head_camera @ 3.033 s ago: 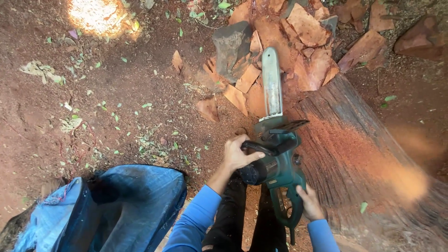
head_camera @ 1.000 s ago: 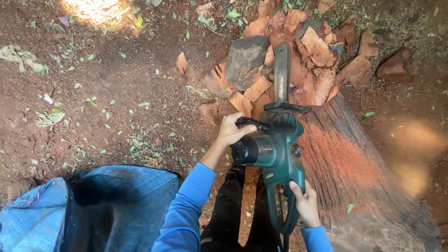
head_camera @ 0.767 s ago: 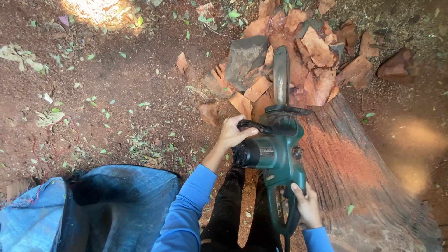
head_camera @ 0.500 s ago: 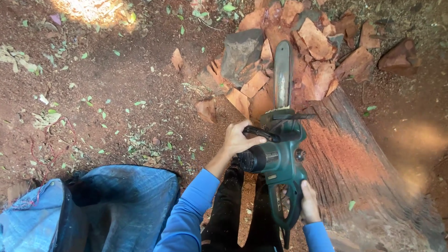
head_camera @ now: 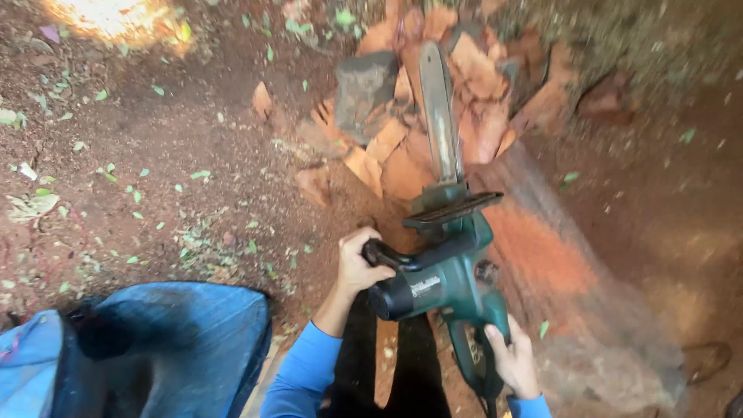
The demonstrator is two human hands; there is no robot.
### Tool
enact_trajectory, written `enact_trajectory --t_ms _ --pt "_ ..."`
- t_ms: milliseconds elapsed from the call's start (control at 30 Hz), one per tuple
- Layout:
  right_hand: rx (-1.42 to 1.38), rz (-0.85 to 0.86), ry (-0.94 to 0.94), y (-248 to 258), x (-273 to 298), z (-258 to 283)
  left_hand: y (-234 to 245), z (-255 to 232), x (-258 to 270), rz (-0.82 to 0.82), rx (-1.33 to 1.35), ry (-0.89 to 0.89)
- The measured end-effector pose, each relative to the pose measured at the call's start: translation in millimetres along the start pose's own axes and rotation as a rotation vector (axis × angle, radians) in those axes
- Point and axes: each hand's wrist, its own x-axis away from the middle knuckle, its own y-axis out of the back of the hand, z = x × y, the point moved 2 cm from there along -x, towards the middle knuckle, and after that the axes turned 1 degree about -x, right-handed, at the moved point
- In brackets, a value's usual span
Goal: Using an electric chainsaw to cut a large wooden log into smaller sections.
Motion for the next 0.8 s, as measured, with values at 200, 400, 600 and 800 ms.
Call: enact_trajectory --t_ms 200,400,600,800 --pt "-0.177 0.056 -0.093 9 1 27 -20 -8 6 0.007 0.017 -0.017" --pt "-0.370 0.051 -0.187 -12 -19 -9 -32 -19 -6 0.046 -0.055 -0.030" --pt "-0.741 0.171 -0.397 -47 -67 -70 -65 -11 -24 0.108 -0.334 0.060" --pt "-0.652 -0.080 -0.356 -77 -69 -14 -84 15 -36 0.070 -0.225 0.123"
